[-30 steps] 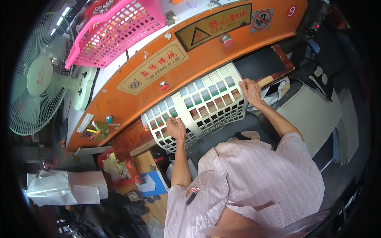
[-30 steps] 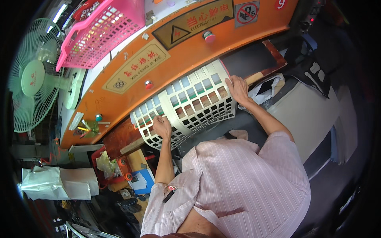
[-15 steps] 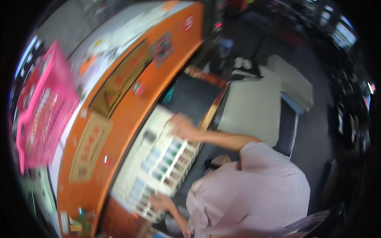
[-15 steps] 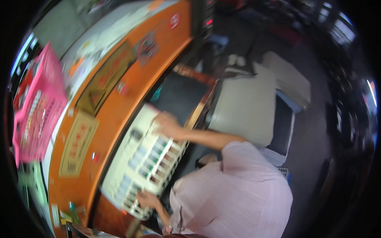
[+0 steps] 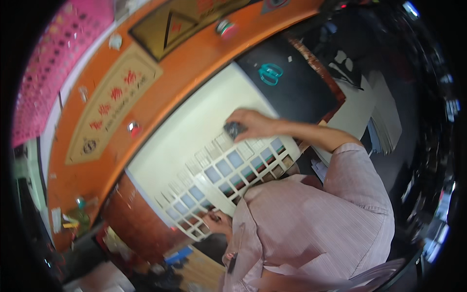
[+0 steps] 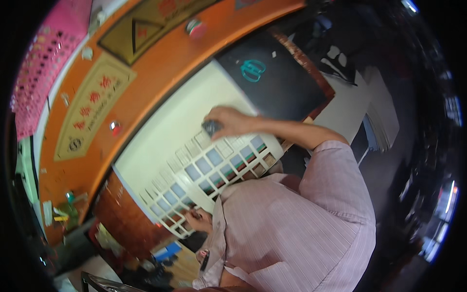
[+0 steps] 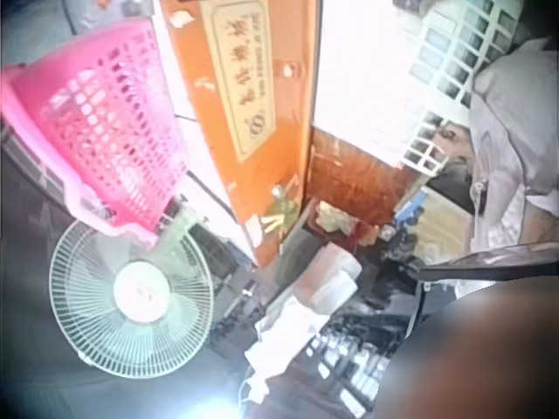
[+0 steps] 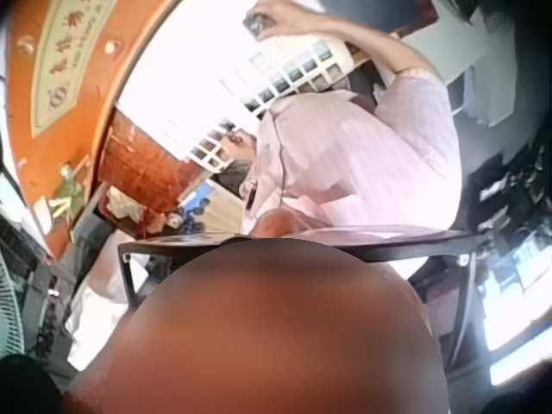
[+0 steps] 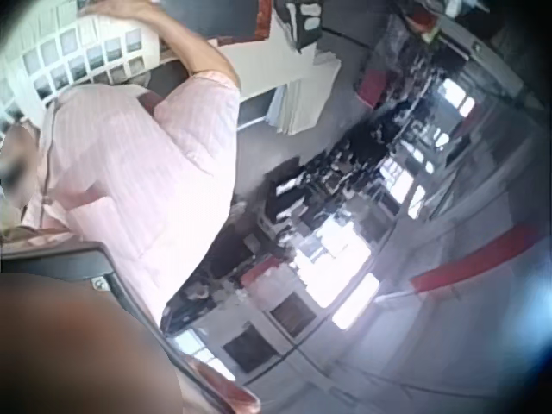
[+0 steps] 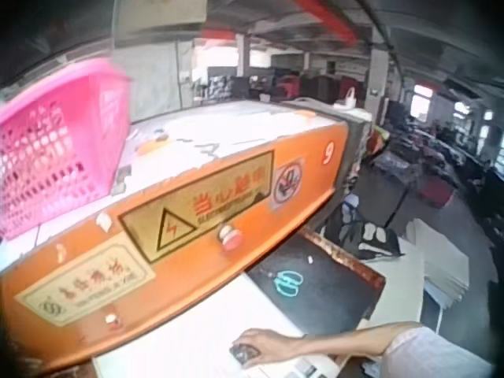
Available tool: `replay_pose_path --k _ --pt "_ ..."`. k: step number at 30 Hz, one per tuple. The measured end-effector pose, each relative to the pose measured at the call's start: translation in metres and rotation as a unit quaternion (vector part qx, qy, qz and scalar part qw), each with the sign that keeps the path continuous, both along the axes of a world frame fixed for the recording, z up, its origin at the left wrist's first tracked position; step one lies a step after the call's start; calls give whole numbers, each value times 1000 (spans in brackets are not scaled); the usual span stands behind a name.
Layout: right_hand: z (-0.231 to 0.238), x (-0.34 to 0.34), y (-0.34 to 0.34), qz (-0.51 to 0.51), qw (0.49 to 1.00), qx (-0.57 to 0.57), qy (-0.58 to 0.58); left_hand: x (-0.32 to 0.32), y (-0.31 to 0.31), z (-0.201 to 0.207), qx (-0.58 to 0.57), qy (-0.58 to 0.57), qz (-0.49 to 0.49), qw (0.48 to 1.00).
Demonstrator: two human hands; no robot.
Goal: The person places small white rectangular pieces into a white grid-like tray on a workbench. They repeatedly pick up pieces from a plastic bag and arrange them into the tray's compartments. The person also uses a small dark object to press or adjust items within the tray.
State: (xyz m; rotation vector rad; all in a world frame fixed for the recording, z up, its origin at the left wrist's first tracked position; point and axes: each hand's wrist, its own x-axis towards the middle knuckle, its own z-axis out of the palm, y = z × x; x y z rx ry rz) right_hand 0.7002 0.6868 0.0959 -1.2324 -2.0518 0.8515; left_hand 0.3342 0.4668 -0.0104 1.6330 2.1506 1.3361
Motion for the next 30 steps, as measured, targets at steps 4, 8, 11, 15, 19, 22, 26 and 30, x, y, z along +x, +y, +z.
replay_pose_path --k 4,8,11,15,19,22,26,30 --pt "28 44 16 -149 952 -195 185 15 3 15 -51 -10 40 998" --pt "35 53 -9 -90 995 -30 -27 21 9 24 -31 21 11 999" --pt "27 40 -21 -25 996 -18 -84 22 9 28 -38 -3 19 999" --pt "16 31 -23 -5 995 8 -99 19 6 22 -34 15 8 999" --pt "7 30 -28 -12 994 62 -94 6 1 3 -5 -18 -2 1000" --pt "-2 28 -28 -10 992 97 -80 -1 3 -7 -11 0 6 1000" --pt "-10 30 -24 -3 988 142 -53 6 14 -7 76 -12 -19 997" --pt "6 27 -40 -56 987 144 -39 21 22 6 66 15 17 998"
